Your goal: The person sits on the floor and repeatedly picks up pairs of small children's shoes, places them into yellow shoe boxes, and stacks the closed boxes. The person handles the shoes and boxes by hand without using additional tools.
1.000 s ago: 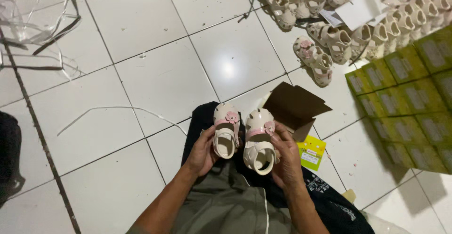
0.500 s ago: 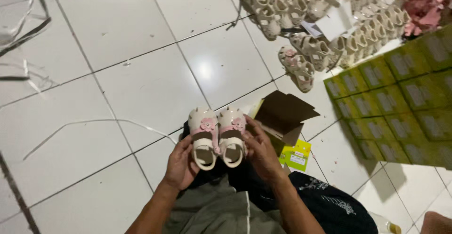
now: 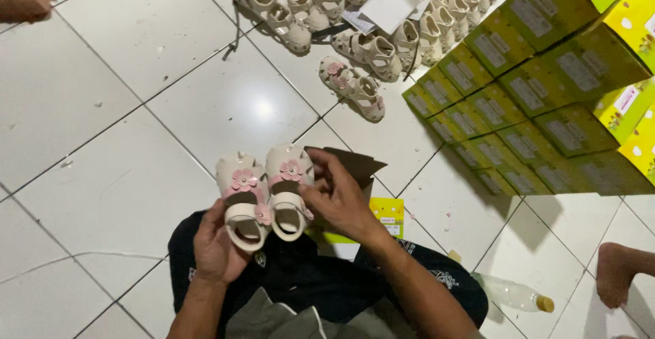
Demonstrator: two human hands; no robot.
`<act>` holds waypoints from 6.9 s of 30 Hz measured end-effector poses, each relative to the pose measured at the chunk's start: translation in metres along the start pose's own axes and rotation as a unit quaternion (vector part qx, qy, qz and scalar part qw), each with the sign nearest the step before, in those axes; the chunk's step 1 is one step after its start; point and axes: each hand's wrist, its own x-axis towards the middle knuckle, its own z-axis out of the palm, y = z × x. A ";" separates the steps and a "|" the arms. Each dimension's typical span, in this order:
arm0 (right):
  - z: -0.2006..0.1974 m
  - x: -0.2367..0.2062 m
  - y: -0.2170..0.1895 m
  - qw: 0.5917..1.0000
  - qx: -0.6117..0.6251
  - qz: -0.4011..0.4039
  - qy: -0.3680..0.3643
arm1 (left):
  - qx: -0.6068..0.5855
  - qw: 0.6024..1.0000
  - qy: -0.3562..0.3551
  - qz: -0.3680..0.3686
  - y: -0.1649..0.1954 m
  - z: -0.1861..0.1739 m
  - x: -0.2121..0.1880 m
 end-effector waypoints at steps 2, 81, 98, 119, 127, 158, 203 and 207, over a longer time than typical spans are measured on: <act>-0.022 0.036 0.001 0.999 -0.053 -0.007 0.008 | -0.020 0.999 -0.027 0.019 0.002 0.007 0.028; -0.079 -0.025 0.039 0.976 0.191 0.092 0.038 | -0.009 0.992 -0.120 -0.026 -0.049 0.053 0.025; -0.073 0.025 0.139 0.804 -0.552 -0.220 -0.028 | 0.550 0.815 -0.063 -0.173 -0.073 -0.020 0.058; -0.091 -0.086 0.080 0.986 0.026 0.148 -0.072 | 0.705 0.678 -0.157 0.135 -0.069 0.056 0.019; -0.110 -0.025 0.092 0.987 -0.148 -0.061 -0.033 | 0.686 0.714 0.135 0.024 -0.104 -0.039 0.089; -0.056 0.056 0.125 0.941 -0.325 0.029 -0.085 | 0.629 0.757 0.167 0.055 -0.094 -0.071 0.088; -0.114 -0.019 0.171 0.922 0.253 0.285 -0.062 | 0.671 0.687 -0.208 -0.188 -0.018 -0.023 0.125; -0.108 -0.025 0.168 0.927 0.191 0.314 -0.075 | 0.545 0.767 -0.160 -0.300 0.013 -0.034 0.111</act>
